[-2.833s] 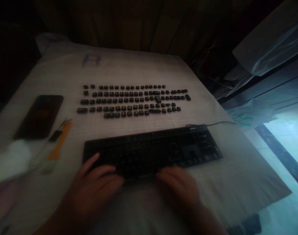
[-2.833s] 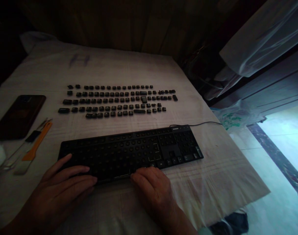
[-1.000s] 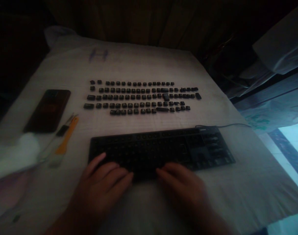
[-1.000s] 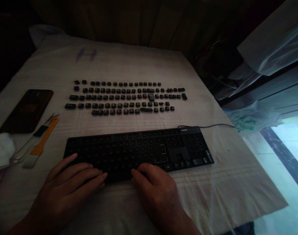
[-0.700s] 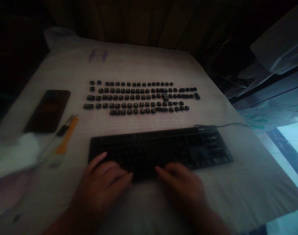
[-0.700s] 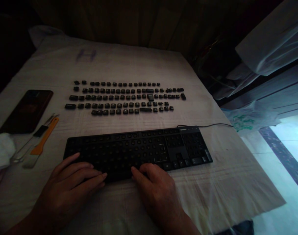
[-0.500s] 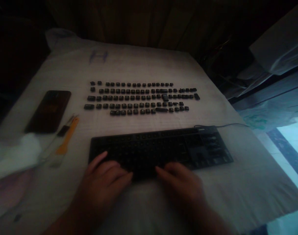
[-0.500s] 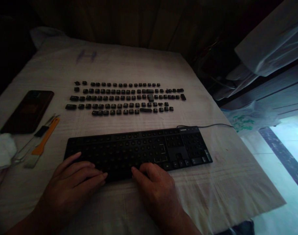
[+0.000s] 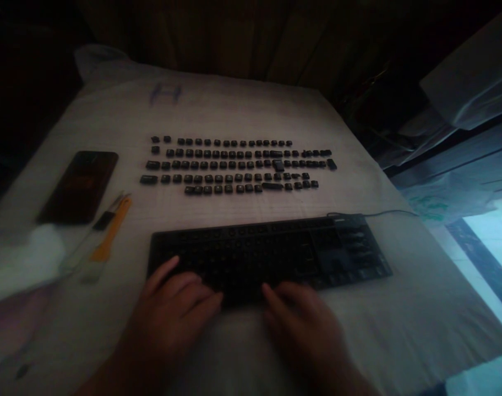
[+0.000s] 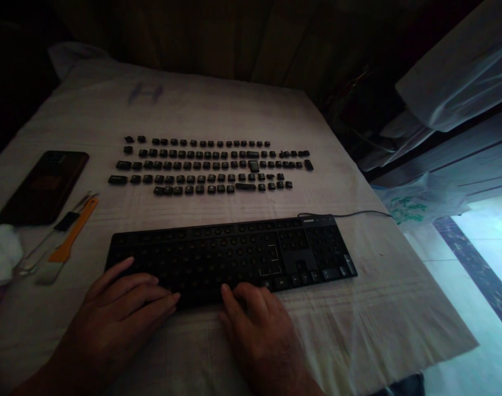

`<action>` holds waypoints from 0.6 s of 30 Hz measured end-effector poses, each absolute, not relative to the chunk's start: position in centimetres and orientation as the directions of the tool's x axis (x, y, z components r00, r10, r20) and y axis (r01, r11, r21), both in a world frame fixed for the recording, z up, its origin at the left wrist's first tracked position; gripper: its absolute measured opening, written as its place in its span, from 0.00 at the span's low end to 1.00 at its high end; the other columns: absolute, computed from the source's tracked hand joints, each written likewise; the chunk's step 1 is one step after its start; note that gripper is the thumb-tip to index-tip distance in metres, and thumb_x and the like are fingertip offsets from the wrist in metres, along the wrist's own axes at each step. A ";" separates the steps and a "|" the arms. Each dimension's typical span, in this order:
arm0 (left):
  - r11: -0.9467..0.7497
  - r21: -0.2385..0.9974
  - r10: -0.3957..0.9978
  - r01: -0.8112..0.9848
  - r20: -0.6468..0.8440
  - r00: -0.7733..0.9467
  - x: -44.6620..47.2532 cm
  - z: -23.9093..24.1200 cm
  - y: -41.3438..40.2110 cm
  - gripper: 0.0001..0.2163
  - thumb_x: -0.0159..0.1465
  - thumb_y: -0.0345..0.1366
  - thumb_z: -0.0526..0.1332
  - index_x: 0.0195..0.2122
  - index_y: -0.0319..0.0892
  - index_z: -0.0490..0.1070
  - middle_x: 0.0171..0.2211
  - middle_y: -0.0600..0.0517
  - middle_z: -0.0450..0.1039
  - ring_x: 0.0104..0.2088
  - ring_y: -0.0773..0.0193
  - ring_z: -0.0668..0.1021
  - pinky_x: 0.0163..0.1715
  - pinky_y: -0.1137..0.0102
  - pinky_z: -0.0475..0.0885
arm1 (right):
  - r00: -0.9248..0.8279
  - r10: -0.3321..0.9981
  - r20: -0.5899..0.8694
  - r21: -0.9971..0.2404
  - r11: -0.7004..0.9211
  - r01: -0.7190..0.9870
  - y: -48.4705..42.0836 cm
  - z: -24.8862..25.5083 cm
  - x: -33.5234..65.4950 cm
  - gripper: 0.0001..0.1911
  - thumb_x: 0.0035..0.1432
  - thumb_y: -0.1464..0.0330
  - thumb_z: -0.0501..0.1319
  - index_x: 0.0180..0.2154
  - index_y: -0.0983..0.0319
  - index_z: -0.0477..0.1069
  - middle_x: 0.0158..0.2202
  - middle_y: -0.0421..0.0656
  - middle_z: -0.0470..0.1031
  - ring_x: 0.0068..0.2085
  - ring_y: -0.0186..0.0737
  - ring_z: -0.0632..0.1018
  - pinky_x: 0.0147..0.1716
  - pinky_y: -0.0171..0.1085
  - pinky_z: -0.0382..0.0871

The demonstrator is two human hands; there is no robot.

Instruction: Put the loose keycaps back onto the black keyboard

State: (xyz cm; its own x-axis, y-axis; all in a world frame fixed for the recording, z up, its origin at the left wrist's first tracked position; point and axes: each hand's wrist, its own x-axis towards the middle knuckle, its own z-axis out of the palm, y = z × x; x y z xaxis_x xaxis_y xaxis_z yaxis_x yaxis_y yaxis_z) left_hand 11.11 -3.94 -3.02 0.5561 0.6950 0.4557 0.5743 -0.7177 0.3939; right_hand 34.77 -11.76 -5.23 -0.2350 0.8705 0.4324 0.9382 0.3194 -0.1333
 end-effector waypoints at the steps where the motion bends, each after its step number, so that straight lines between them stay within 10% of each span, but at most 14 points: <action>1: -0.717 0.396 0.696 0.573 0.454 0.556 11.1 -3.1 -4.0 0.17 0.75 0.34 0.51 0.36 0.47 0.79 0.30 0.58 0.80 0.36 0.63 0.78 0.61 0.57 0.60 | -0.251 0.864 0.436 -0.097 0.323 0.941 -11.8 -5.1 34.7 0.19 0.72 0.66 0.47 0.46 0.62 0.76 0.34 0.48 0.77 0.31 0.39 0.76 0.29 0.36 0.72; 18: -0.743 0.339 0.667 0.578 0.447 0.595 10.7 -3.5 -4.1 0.14 0.72 0.32 0.54 0.38 0.48 0.79 0.32 0.56 0.80 0.38 0.62 0.78 0.61 0.53 0.60 | -0.319 0.855 0.409 -0.049 0.370 0.928 -12.1 -5.6 34.9 0.16 0.69 0.74 0.48 0.52 0.65 0.71 0.32 0.46 0.75 0.31 0.40 0.73 0.30 0.38 0.70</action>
